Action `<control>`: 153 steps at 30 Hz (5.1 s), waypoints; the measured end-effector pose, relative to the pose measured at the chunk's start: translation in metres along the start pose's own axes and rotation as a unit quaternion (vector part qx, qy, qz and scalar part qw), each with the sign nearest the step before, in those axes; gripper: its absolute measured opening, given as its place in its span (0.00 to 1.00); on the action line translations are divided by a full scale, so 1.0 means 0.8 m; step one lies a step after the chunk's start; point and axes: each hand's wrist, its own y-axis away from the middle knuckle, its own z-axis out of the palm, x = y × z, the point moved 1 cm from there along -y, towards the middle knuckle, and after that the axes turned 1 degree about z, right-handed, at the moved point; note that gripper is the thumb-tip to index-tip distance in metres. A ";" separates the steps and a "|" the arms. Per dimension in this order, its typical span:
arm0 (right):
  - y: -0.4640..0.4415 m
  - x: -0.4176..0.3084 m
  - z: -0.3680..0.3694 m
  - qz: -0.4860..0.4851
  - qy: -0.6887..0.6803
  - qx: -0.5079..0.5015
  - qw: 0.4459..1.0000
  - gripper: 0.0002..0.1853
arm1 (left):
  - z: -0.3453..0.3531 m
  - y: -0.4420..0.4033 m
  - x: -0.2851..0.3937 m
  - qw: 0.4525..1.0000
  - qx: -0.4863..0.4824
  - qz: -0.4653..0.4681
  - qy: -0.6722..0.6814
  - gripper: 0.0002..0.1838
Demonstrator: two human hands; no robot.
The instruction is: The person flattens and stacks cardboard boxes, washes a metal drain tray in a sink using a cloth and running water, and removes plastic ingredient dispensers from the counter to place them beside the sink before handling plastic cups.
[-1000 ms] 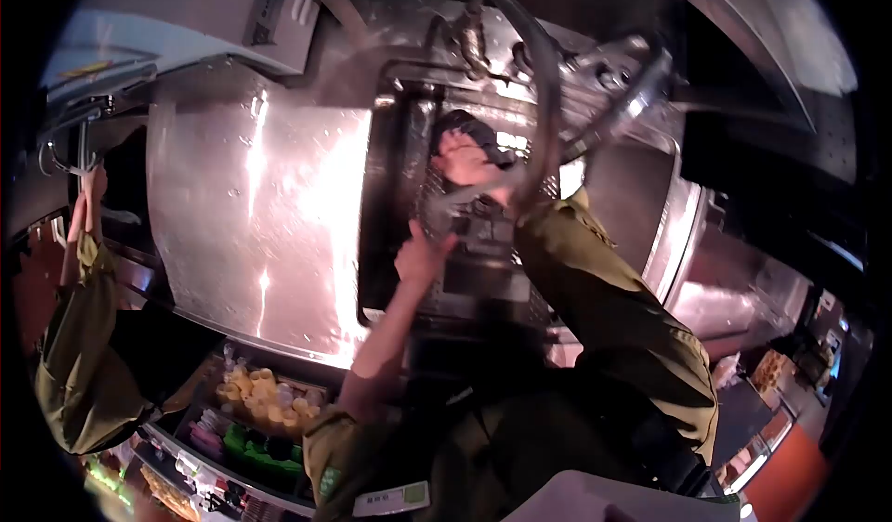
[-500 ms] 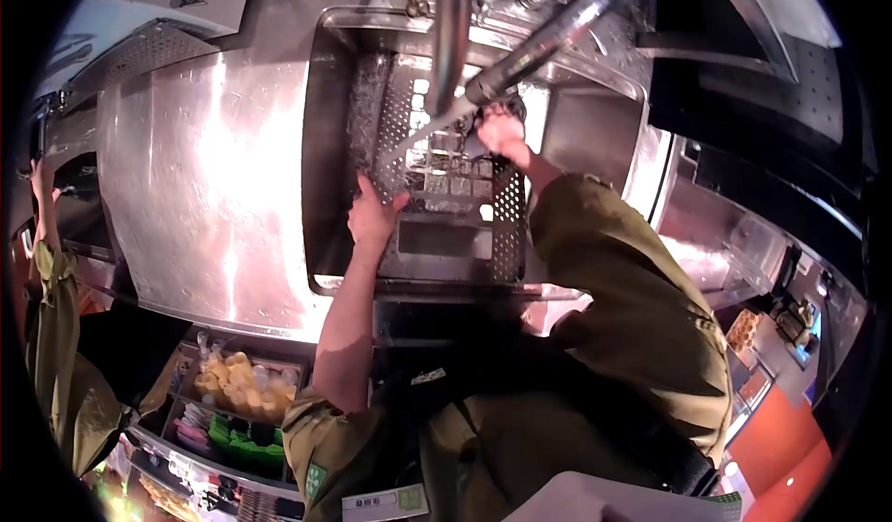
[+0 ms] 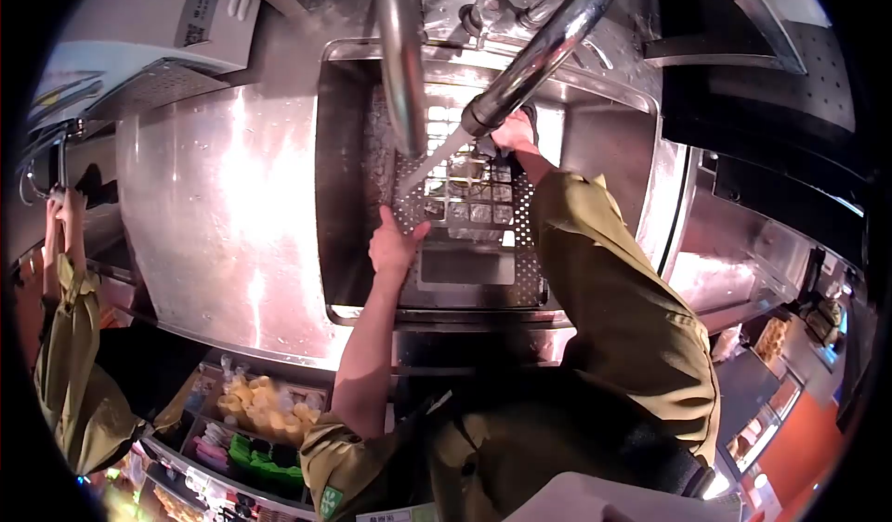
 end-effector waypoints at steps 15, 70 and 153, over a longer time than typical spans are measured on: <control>0.082 -0.096 -0.060 0.056 -0.411 0.201 0.888 0.22 | -0.007 0.003 0.005 0.998 -0.043 -0.009 0.052 0.39; 0.012 -0.110 0.026 -0.147 -0.321 0.141 0.925 0.10 | 0.016 -0.040 0.007 0.992 -0.001 0.123 0.004 0.41; 0.389 0.008 -0.249 -0.088 -0.271 -0.073 0.956 0.19 | 0.011 0.012 0.006 0.883 0.059 0.338 -0.319 0.37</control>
